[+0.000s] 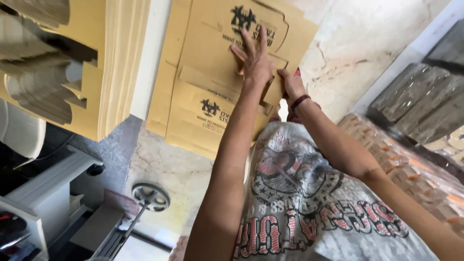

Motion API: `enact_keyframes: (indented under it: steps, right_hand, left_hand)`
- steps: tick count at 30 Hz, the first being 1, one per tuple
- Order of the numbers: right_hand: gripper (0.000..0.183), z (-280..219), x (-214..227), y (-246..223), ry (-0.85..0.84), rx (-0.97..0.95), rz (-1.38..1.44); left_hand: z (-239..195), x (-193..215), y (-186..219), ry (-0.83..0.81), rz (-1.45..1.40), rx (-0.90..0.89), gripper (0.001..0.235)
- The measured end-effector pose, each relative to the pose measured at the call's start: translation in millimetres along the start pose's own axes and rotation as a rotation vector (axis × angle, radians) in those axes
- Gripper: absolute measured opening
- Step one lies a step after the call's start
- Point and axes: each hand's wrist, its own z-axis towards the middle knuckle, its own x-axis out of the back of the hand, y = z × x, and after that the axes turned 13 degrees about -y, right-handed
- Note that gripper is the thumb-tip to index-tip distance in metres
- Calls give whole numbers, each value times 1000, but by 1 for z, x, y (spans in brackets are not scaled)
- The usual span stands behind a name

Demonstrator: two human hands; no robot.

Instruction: The person is manually folding flat cardboard sheets into boxes and stacking them in a factory setting.

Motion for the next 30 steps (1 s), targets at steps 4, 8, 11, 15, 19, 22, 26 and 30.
enact_keyframes:
  steps: [4,8,11,15,19,22,26,30]
  right_hand:
    - [22,13,-1,3,5,250,-125]
    - [29,-22,-14,-12,-137,1136,-462]
    - [30,-25,9,31,22,1017,-623]
    - [63,-11,25,29,-125,599,-531]
    - [46,-2,39,23,-148,266,-197]
    - [70,-7,62,49,-224,160,-206]
    - [88,-11,65,125,-389,94,-271]
    - [97,-1,46,224,-500,19,-559]
  left_hand:
    - [24,-11,-8,53,-5,-22,110]
    - [1,7,14,114,-92,-13,110]
    - [-11,-17,-7,114,-65,-17,106]
    - [-1,-2,-3,68,-83,-29,112]
    - [-28,38,7,-81,-122,-14,108]
    - [-49,49,-21,17,-86,-217,62]
    - [-64,23,-136,281,-216,-383,64]
    - [-77,-11,-283,626,-3,-147,86]
